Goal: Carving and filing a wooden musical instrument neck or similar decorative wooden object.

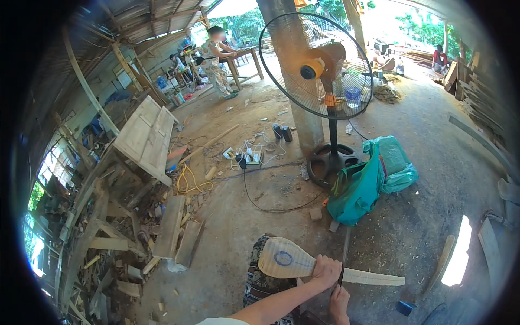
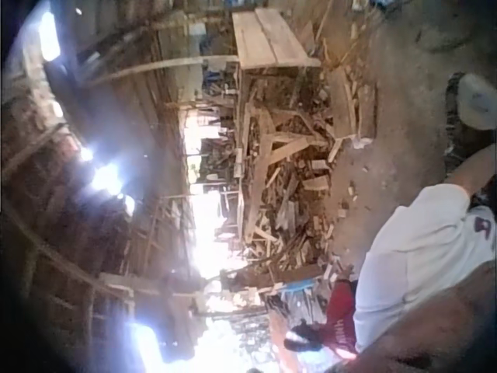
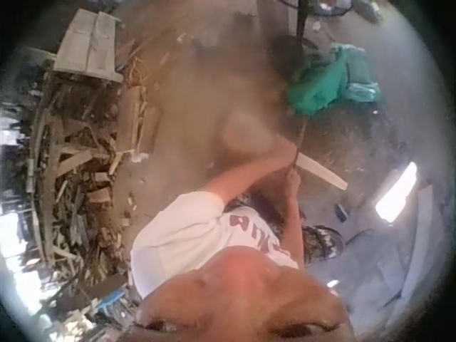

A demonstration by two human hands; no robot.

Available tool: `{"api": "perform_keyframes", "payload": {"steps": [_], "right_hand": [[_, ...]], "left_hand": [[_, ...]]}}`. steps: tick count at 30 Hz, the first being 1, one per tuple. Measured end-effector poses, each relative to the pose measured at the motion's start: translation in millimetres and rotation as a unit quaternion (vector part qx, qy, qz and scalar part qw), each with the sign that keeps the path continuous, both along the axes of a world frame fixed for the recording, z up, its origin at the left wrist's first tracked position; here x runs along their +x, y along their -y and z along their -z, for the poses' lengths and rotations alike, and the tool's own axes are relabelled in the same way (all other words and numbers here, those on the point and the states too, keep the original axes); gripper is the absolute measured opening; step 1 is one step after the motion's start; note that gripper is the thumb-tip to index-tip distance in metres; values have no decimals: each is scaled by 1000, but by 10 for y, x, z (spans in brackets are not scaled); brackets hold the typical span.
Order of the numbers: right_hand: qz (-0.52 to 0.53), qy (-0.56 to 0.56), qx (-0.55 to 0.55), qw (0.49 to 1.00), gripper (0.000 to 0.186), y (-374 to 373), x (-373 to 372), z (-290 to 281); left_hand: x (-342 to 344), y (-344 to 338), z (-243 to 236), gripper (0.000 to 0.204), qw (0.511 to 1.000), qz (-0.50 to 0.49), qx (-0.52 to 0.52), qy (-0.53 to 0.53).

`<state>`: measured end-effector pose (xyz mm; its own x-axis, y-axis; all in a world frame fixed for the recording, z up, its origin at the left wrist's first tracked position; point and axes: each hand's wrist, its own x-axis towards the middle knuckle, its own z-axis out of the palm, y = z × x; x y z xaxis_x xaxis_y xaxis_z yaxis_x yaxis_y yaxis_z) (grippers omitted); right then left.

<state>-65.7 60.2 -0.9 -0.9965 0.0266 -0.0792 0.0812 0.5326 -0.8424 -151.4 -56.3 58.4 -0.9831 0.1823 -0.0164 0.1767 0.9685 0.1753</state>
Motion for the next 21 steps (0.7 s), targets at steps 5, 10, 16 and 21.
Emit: {"api": "perform_keyframes", "payload": {"steps": [5,10,16,21], "right_hand": [[32,-88,48,994,37,-224,770,223],[15,-258,272,927,22,-402,623,-7],[135,-25,26,990,19,-314,323,-347],[135,-25,-50,989,21,-297,424,-304]], "left_hand": [[65,-16,32,30,999,6,-6,34],[33,-4,-298,22,993,35,-56,95],[-161,-26,-196,25,997,33,-70,28],[-125,-166,-261,25,997,28,-50,42]]}}
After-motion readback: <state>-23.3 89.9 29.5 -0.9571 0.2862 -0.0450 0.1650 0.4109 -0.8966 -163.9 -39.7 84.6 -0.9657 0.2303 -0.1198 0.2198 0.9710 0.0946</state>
